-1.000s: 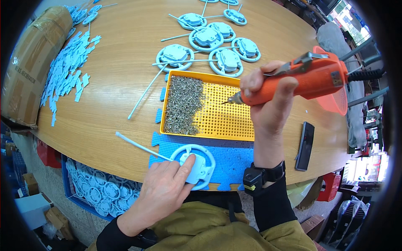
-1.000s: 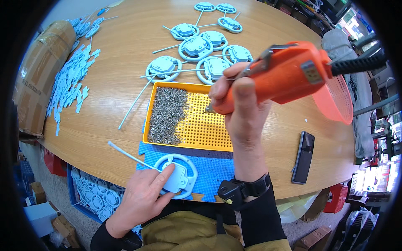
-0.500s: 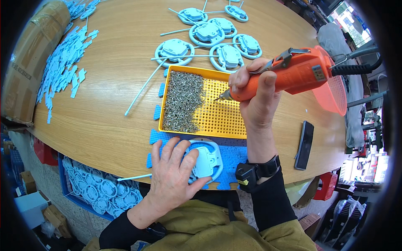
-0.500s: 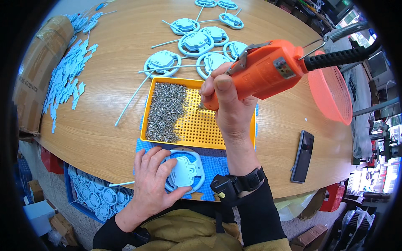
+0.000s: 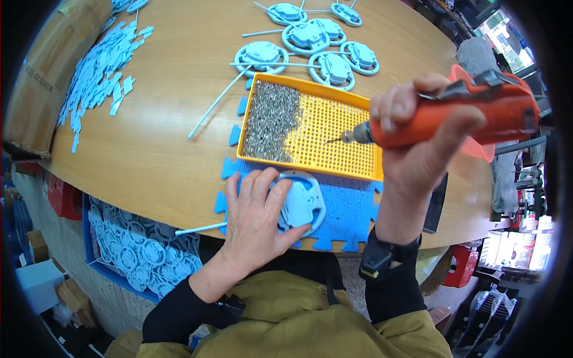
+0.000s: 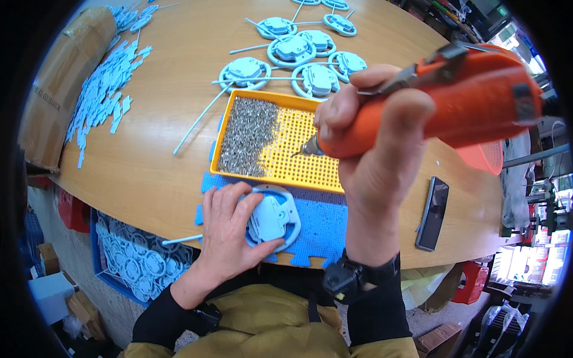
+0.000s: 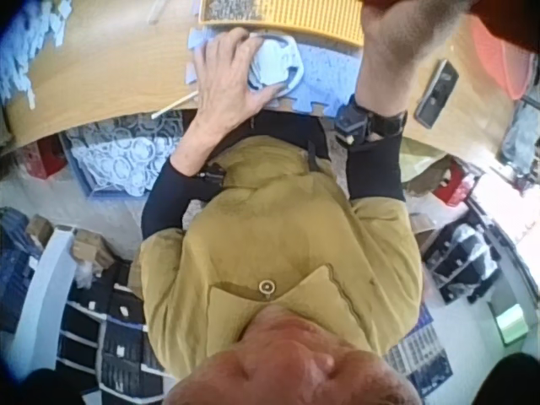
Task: Assembling small plastic fan components using an electric screwdriver and screws.
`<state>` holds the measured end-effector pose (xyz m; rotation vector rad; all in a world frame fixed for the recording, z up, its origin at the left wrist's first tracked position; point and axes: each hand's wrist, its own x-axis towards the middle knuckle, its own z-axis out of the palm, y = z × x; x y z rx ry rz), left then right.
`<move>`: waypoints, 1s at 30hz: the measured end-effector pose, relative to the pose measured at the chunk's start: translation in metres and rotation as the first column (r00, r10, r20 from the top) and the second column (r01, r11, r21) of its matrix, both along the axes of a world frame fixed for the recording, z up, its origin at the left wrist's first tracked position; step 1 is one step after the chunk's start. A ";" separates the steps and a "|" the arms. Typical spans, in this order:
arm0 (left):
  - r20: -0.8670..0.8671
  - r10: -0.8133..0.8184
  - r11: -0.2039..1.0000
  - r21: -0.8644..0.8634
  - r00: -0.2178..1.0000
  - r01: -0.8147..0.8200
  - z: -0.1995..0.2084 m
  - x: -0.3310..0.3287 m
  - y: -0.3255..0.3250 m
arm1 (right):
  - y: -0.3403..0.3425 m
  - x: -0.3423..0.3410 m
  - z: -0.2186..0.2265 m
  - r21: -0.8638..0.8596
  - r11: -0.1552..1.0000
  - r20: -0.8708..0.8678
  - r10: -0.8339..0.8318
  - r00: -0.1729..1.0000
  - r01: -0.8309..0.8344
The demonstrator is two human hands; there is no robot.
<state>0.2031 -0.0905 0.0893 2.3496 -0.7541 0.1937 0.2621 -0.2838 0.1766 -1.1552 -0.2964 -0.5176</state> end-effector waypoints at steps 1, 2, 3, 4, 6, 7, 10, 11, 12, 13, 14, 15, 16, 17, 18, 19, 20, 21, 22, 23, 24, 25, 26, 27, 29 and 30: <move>0.012 0.003 1.000 -0.026 1.000 -0.003 -0.002 0.000 -0.001 | 0.003 -0.012 0.003 -0.005 0.998 -0.002 0.058 0.998 -0.058; 0.004 0.013 0.999 -0.029 1.000 -0.013 -0.002 0.001 0.000 | 0.012 -0.023 0.003 -0.012 0.997 -0.018 0.079 0.997 -0.079; 0.005 0.021 1.000 -0.018 1.000 -0.021 -0.001 0.000 0.001 | 0.018 -0.032 -0.004 -0.013 0.991 -0.023 0.133 0.991 -0.133; 0.009 0.022 1.000 -0.011 1.000 -0.021 -0.001 0.000 0.000 | 0.021 -0.040 -0.009 -0.017 0.984 -0.025 0.179 0.983 -0.180; 0.003 0.025 1.000 -0.011 1.000 -0.025 -0.002 -0.001 -0.001 | 0.028 -0.051 -0.012 -0.092 0.988 -0.067 0.119 0.991 -0.125; 0.002 0.026 1.000 -0.009 1.000 -0.026 -0.002 -0.002 -0.001 | 0.029 -0.054 -0.017 -0.120 0.987 -0.075 0.099 0.992 -0.107; -0.006 0.025 1.000 -0.010 1.000 -0.025 -0.002 -0.004 0.000 | 0.027 -0.063 -0.024 0.041 0.986 -0.129 0.165 0.978 -0.161; -0.008 0.025 1.000 0.000 1.000 -0.025 -0.001 -0.004 -0.001 | 0.026 -0.064 -0.026 0.035 0.987 -0.145 0.161 0.976 -0.158; -0.010 0.025 1.000 0.010 1.000 -0.025 -0.001 -0.004 -0.002 | 0.025 -0.065 -0.027 0.030 0.988 -0.161 0.156 0.974 -0.154; -0.011 0.024 1.000 0.010 1.000 -0.024 -0.001 -0.005 -0.002 | 0.026 -0.065 -0.026 0.029 0.988 -0.162 0.155 0.974 -0.153; -0.008 0.027 0.999 0.021 1.000 -0.027 -0.002 -0.005 -0.003 | 0.028 -0.066 -0.026 0.025 0.990 -0.171 0.142 0.975 -0.140; -0.004 0.029 0.999 0.033 1.000 -0.029 -0.002 -0.005 -0.003 | 0.030 -0.066 -0.026 0.021 0.992 -0.180 0.129 0.975 -0.127; -0.004 0.028 0.999 0.033 1.000 -0.027 -0.002 -0.005 -0.003 | 0.031 -0.066 -0.026 0.021 0.992 -0.180 0.128 0.975 -0.126; 0.006 0.033 0.999 0.031 0.999 -0.033 -0.003 -0.005 -0.003 | 0.033 -0.066 -0.027 0.006 0.991 -0.181 0.132 0.975 -0.134; 0.017 0.039 0.999 0.029 0.999 -0.040 -0.003 -0.005 -0.003 | 0.035 -0.065 -0.027 -0.009 0.990 -0.181 0.138 0.974 -0.142; 0.017 0.037 0.999 0.028 0.999 -0.037 -0.003 -0.004 -0.003 | 0.036 -0.063 -0.026 -0.239 0.966 -0.146 0.069 0.987 -0.103; 0.007 0.032 0.999 0.023 0.999 -0.032 -0.003 -0.003 -0.003 | 0.034 -0.061 -0.029 -0.239 0.966 -0.145 0.067 0.987 -0.100; -0.002 0.027 0.999 0.018 1.000 -0.027 -0.003 -0.003 -0.002 | 0.029 -0.059 -0.035 -0.339 0.938 -0.142 0.020 0.990 -0.067; 0.004 0.028 0.999 0.018 1.000 -0.028 -0.001 -0.003 -0.002 | 0.027 -0.058 -0.037 -0.436 0.899 -0.130 -0.026 0.991 -0.034; 0.009 0.030 0.999 0.024 0.999 -0.031 0.002 -0.002 -0.002 | 0.034 -0.057 -0.031 -0.337 0.940 -0.163 -0.005 0.987 -0.051; 0.016 0.035 0.999 0.030 0.999 -0.035 0.005 -0.002 -0.001 | 0.034 -0.056 -0.029 -0.335 0.941 -0.155 -0.002 0.988 -0.051; 0.028 0.046 0.998 0.040 0.999 -0.047 0.008 -0.004 0.006 | 0.033 -0.055 -0.029 -0.214 0.965 -0.196 0.107 0.975 -0.149; -0.026 0.048 0.998 0.033 0.999 -0.047 0.009 -0.008 0.014 | 0.028 -0.051 -0.030 -0.099 0.967 -0.224 0.208 0.952 -0.235; -0.079 0.051 0.998 0.029 0.996 -0.049 0.011 -0.014 0.027 | 0.021 -0.048 -0.030 -0.034 0.962 -0.123 0.266 0.956 -0.272; -0.181 -0.011 0.992 0.119 0.983 0.033 0.044 -0.027 0.080 | -0.006 -0.041 -0.023 -0.037 0.976 0.045 0.215 0.976 -0.213; -0.287 0.015 0.995 0.097 0.958 0.014 0.056 -0.033 0.111 | -0.012 -0.037 -0.018 -0.006 0.988 0.096 0.152 0.984 -0.152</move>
